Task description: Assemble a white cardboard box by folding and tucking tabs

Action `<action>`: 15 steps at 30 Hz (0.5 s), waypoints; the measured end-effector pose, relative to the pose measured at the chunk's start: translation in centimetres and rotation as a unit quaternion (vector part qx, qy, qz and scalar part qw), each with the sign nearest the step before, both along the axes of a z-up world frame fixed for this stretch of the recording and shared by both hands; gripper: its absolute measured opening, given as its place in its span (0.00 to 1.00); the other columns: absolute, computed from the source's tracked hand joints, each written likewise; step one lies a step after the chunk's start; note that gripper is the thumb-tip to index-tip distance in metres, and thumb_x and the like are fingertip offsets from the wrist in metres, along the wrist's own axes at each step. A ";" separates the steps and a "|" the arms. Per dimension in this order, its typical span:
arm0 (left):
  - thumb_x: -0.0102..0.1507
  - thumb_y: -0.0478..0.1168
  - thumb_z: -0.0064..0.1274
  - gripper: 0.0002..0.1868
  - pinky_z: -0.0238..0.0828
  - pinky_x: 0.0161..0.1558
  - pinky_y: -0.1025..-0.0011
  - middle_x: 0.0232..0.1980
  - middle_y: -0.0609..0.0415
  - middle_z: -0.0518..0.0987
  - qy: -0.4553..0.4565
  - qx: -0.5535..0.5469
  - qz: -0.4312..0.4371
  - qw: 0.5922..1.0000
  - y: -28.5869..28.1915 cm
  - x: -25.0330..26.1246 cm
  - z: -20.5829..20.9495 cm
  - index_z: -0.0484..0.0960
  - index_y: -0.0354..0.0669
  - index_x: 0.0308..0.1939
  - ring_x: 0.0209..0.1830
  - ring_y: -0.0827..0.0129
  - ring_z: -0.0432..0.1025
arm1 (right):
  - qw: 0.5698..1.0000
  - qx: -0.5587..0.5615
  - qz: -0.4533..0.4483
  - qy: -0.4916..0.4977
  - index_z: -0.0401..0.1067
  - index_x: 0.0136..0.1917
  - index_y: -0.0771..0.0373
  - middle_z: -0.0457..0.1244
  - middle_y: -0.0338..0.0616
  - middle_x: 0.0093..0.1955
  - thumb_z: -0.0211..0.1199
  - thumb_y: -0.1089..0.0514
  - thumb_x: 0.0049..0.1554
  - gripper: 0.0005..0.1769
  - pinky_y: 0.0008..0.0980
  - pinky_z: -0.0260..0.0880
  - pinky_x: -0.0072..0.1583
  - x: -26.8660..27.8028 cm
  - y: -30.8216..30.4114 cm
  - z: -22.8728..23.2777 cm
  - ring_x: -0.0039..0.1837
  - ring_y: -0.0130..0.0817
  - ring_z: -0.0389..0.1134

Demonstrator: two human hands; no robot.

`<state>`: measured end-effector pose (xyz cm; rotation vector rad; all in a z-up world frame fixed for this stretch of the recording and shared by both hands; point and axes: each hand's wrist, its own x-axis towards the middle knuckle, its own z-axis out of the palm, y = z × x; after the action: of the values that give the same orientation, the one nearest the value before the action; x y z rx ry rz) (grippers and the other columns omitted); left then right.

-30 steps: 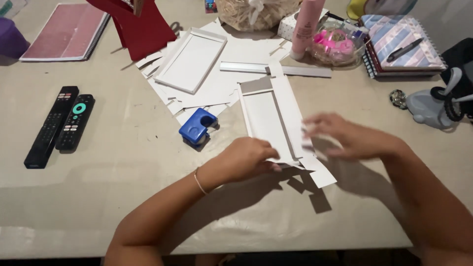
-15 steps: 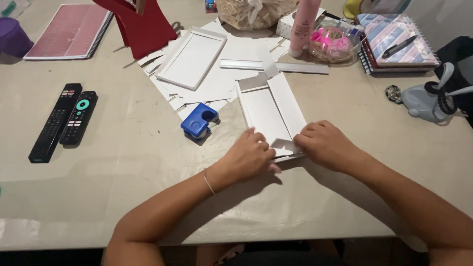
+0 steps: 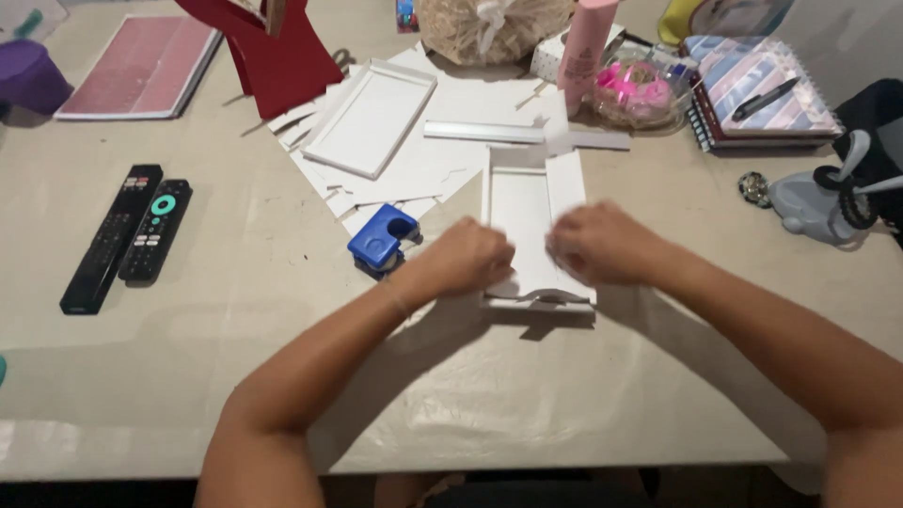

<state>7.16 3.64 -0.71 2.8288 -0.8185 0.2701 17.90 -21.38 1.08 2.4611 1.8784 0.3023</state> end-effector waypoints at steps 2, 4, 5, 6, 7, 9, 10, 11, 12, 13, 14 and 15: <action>0.51 0.58 0.60 0.21 0.71 0.53 0.45 0.48 0.57 0.78 0.036 0.026 0.051 0.998 0.1 0.9 0.3 0.82 0.56 0.44 0.52 0.54 0.74 | 0.993 -0.089 -0.078 0.007 0.73 0.59 0.47 0.64 0.37 0.65 0.60 0.34 0.52 0.26 0.58 0.58 0.68 -0.2 1.1 2.7 0.73 0.46 0.58; 0.43 0.60 0.69 0.40 0.65 0.65 0.43 0.65 0.58 0.72 0.064 0.058 0.101 0.991 -0.3 0.9 4.5 0.79 0.58 0.58 0.69 0.54 0.66 | 0.973 -0.168 -0.160 0.007 0.70 0.70 0.47 0.59 0.37 0.78 0.58 0.25 0.49 0.43 0.65 0.46 0.77 0.5 1.9 4.2 0.86 0.51 0.44; 0.43 0.68 0.67 0.52 0.48 0.71 0.39 0.73 0.55 0.65 0.154 0.108 0.132 0.973 -1.0 0.1 8.0 0.72 0.50 0.67 0.76 0.48 0.54 | 0.969 -0.180 -0.166 0.020 0.68 0.73 0.48 0.57 0.37 0.79 0.53 0.23 0.52 0.44 0.65 0.51 0.75 1.0 2.1 3.9 0.85 0.56 0.43; 0.43 0.76 0.64 0.66 0.31 0.78 0.35 0.82 0.51 0.58 0.244 0.151 0.162 0.944 -2.0 -0.9 11.3 0.65 0.42 0.75 0.83 0.41 0.43 | 0.965 -0.198 -0.170 0.034 0.66 0.75 0.49 0.56 0.37 0.80 0.48 0.22 0.54 0.46 0.65 0.57 0.74 1.4 2.0 3.6 0.85 0.61 0.43; 0.43 0.76 0.64 0.66 0.31 0.78 0.35 0.82 0.51 0.58 0.242 0.150 0.163 0.945 -2.0 0.4 9.5 0.65 0.42 0.75 0.83 0.41 0.43 | 0.965 -0.198 -0.170 0.032 0.66 0.75 0.49 0.56 0.37 0.80 0.48 0.22 0.54 0.46 0.65 0.57 0.74 2.0 1.9 3.0 0.85 0.61 0.43; 0.35 0.83 0.64 0.63 0.68 0.59 0.40 0.66 0.54 0.76 0.223 0.191 0.182 0.938 -1.8 3.2 5.7 0.81 0.43 0.61 0.59 0.45 0.74 | 0.975 -0.148 -0.167 0.015 0.73 0.68 0.50 0.63 0.39 0.73 0.41 0.29 0.61 0.37 0.58 0.68 0.67 3.1 1.8 1.6 0.76 0.63 0.58; 0.35 0.83 0.64 0.63 0.68 0.59 0.40 0.66 0.54 0.76 0.223 0.191 0.180 0.939 -1.8 4.0 4.7 0.81 0.43 0.61 0.59 0.45 0.74 | 0.974 -0.148 -0.168 0.016 0.73 0.68 0.50 0.63 0.39 0.73 0.41 0.29 0.61 0.37 0.58 0.68 0.67 3.5 1.7 1.2 0.76 0.63 0.58; 0.47 0.76 0.61 0.48 0.74 0.49 0.45 0.62 0.54 0.77 0.187 0.168 0.184 0.950 -1.9 4.7 3.7 0.84 0.42 0.55 0.50 0.49 0.77 | 0.971 -0.135 -0.191 0.052 0.74 0.67 0.50 0.64 0.38 0.72 0.37 0.32 0.63 0.35 0.56 0.71 0.63 3.8 1.7 0.9 0.69 0.61 0.65; 0.59 0.69 0.57 0.35 0.80 0.40 0.50 0.57 0.54 0.78 0.152 0.144 0.188 0.960 -1.9 5.4 2.6 0.87 0.41 0.49 0.41 0.52 0.80 | 0.966 -0.121 -0.213 0.087 0.75 0.65 0.49 0.65 0.38 0.71 0.34 0.36 0.65 0.34 0.55 0.75 0.59 4.2 1.7 0.4 0.61 0.58 0.72; 0.59 0.69 0.57 0.35 0.80 0.40 0.50 0.57 0.54 0.78 0.153 0.144 0.187 0.960 -1.9 6.2 1.3 0.87 0.41 0.49 0.41 0.52 0.80 | 0.965 -0.121 -0.214 0.088 0.75 0.65 0.49 0.65 0.38 0.71 0.34 0.36 0.65 0.34 0.55 0.75 0.59 4.4 1.9 0.2 0.61 0.58 0.72; 0.61 0.60 0.58 0.24 0.79 0.33 0.55 0.41 0.54 0.79 0.085 0.125 0.189 0.970 -1.6 7.1 0.3 0.87 0.42 0.40 0.32 0.55 0.80 | 0.966 -0.119 -0.218 0.076 0.78 0.62 0.48 0.68 0.37 0.68 0.44 0.40 0.63 0.27 0.50 0.76 0.56 4.7 2.3 0.2 0.59 0.52 0.73; 0.64 0.50 0.58 0.15 0.78 0.26 0.61 0.25 0.53 0.81 0.017 0.106 0.189 0.976 -1.3 8.0 -0.8 0.87 0.42 0.31 0.24 0.58 0.79 | 0.966 -0.117 -0.222 0.064 0.80 0.59 0.46 0.70 0.36 0.64 0.54 0.43 0.61 0.20 0.45 0.77 0.53 5.1 2.7 0.3 0.58 0.47 0.75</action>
<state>15.15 2.35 -1.48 3.1684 -0.3086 0.1940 22.97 -18.66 1.36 2.6828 1.2472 -0.0907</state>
